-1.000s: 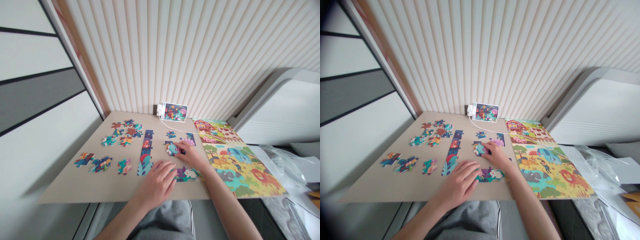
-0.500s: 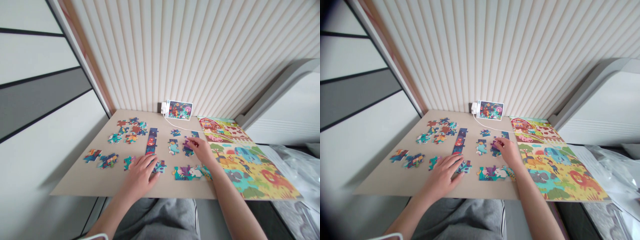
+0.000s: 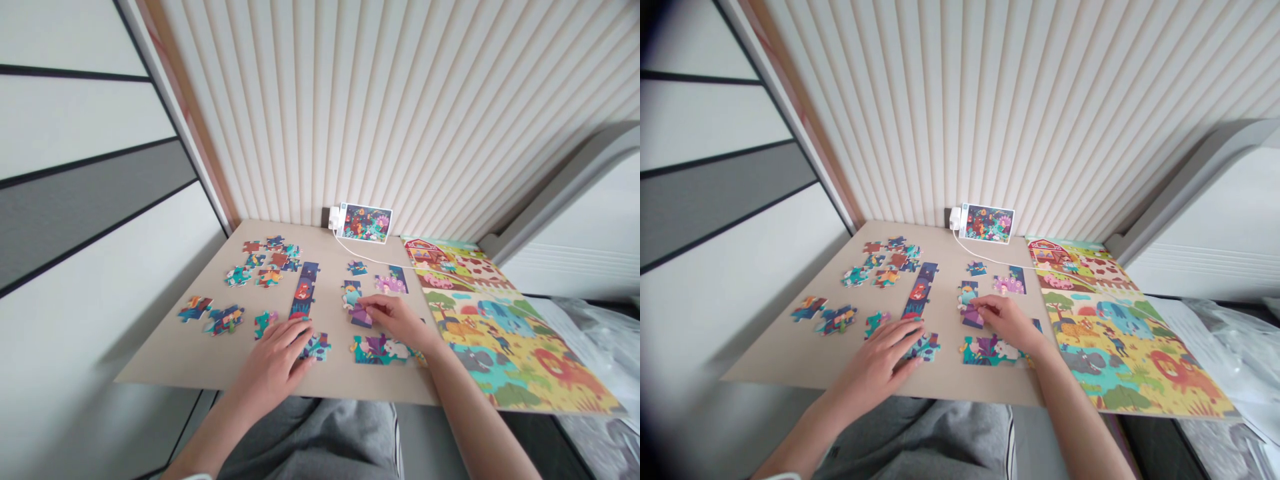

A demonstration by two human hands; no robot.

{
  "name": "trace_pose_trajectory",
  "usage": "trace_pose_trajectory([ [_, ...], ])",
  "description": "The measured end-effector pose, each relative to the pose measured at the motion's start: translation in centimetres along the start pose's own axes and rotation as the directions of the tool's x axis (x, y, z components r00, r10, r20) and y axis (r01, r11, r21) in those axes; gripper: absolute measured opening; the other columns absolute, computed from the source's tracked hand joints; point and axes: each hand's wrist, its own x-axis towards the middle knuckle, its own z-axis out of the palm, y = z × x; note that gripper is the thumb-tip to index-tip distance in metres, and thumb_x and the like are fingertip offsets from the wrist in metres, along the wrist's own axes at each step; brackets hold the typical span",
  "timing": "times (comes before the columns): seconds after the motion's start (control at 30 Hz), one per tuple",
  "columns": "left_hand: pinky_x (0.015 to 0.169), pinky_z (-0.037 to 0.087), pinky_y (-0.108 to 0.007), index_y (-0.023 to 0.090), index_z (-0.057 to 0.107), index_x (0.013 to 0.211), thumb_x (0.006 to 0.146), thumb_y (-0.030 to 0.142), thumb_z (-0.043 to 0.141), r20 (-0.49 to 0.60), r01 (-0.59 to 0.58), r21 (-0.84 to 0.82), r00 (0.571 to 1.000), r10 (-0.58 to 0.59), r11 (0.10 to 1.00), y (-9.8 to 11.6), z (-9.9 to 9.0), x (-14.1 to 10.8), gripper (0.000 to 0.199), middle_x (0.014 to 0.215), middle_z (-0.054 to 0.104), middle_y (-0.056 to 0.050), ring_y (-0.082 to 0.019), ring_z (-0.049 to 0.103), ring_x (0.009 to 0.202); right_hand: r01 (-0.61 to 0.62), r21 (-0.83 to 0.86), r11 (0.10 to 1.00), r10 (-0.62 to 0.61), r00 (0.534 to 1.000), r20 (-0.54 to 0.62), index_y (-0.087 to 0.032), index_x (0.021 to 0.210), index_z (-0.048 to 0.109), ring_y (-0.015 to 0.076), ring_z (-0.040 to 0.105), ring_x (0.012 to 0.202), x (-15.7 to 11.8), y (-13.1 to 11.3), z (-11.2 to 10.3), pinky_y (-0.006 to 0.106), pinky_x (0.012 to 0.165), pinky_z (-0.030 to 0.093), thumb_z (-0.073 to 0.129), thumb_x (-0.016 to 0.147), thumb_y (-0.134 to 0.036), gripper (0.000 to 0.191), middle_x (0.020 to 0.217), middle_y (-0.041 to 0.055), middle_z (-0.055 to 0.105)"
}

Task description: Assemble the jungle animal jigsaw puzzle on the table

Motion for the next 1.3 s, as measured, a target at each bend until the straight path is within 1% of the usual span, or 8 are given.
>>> trace_pose_trajectory([
  [0.1,0.12,0.04,-0.054,0.025,0.06,0.139,0.098,0.034,0.06,0.006,0.002,-0.015,1.0,-0.002,1.0,-0.2,-0.1,-0.2,0.042,0.143,0.061,-0.008,-0.029,0.054,0.135,0.02,-0.005,1.0,-0.02,1.0,-0.014,-0.025,0.12,0.076,0.0234,0.07,0.092,0.0,-0.1,-0.1,0.037,0.083,0.056,0.058,0.098,-0.04,0.032,0.109,0.0067,0.077],
  [0.2,0.121,0.04,-0.054,0.025,0.06,0.139,0.098,0.035,0.06,-0.009,-0.002,-0.018,1.0,0.002,1.0,-0.3,0.1,-0.3,0.042,0.143,0.061,-0.008,-0.028,0.055,0.134,0.01,0.044,0.999,-0.002,0.983,-0.183,-0.024,0.118,0.076,0.0239,0.07,0.09,0.3,0.6,-0.7,0.039,0.082,0.057,0.061,0.096,-0.045,0.034,0.106,0.0082,0.078],
  [0.3,0.121,0.04,-0.054,0.026,0.06,0.14,0.099,0.037,0.059,-0.028,-0.004,-0.013,1.0,0.003,1.0,-0.3,0.3,-0.4,0.043,0.143,0.061,-0.008,-0.028,0.054,0.136,-0.009,0.154,0.988,0.076,0.9,-0.43,-0.02,0.12,0.074,0.023,0.07,0.085,0.7,1.8,-1.7,0.039,0.078,0.058,0.067,0.091,-0.05,0.042,0.099,0.0094,0.077],
  [0.4,0.121,0.039,-0.055,0.026,0.06,0.139,0.099,0.038,0.06,-0.038,-0.008,-0.016,0.999,0.008,1.0,-0.4,0.4,-0.5,0.042,0.142,0.062,-0.008,-0.028,0.055,0.135,0.006,0.222,0.975,0.111,0.852,-0.511,-0.019,0.126,0.069,0.0192,0.068,0.078,0.8,2.8,-2.5,0.035,0.073,0.058,0.071,0.087,-0.05,0.05,0.098,0.0074,0.072],
  [0.63,0.121,0.04,-0.054,0.027,0.059,0.14,0.1,0.038,0.058,-0.011,0.002,-0.016,1.0,-0.002,1.0,-0.5,0.5,-0.5,0.042,0.145,0.059,-0.007,-0.028,0.053,0.137,-0.018,0.275,0.961,0.151,0.869,-0.47,-0.019,0.132,0.065,0.0152,0.065,0.071,0.8,2.9,-2.4,0.03,0.065,0.056,0.072,0.086,-0.046,0.054,0.094,0.0034,0.066],
  [0.93,0.122,0.038,-0.055,0.026,0.057,0.142,0.101,0.039,0.056,0.001,-0.002,-0.002,1.0,0.002,1.0,-0.7,0.7,-0.7,0.042,0.147,0.058,-0.007,-0.028,0.052,0.139,0.032,0.332,0.943,0.136,0.871,-0.472,-0.019,0.129,0.063,0.0205,0.071,0.085,0.8,2.4,-2.4,0.036,0.079,0.059,0.077,0.082,-0.045,0.056,0.105,0.0099,0.076],
  [1.17,0.123,0.037,-0.057,0.027,0.056,0.143,0.101,0.04,0.056,0.01,-0.001,-0.006,1.0,0.001,1.0,-0.8,0.8,-0.7,0.044,0.148,0.058,-0.007,-0.028,0.051,0.139,0.013,0.274,0.962,0.086,0.934,-0.348,-0.02,0.126,0.067,0.0233,0.072,0.097,0.6,1.6,-1.4,0.036,0.082,0.057,0.07,0.09,-0.044,0.044,0.111,0.0112,0.077],
  [1.3,0.122,0.038,-0.056,0.027,0.057,0.143,0.1,0.039,0.058,-0.008,0.0,-0.021,1.0,0.0,1.0,-0.7,0.7,-0.6,0.044,0.146,0.059,-0.007,-0.029,0.053,0.138,-0.018,0.159,0.987,0.063,0.956,-0.285,-0.02,0.115,0.072,0.0203,0.069,0.083,0.4,0.6,-0.7,0.033,0.073,0.054,0.066,0.091,-0.043,0.033,0.103,0.0086,0.078],
])
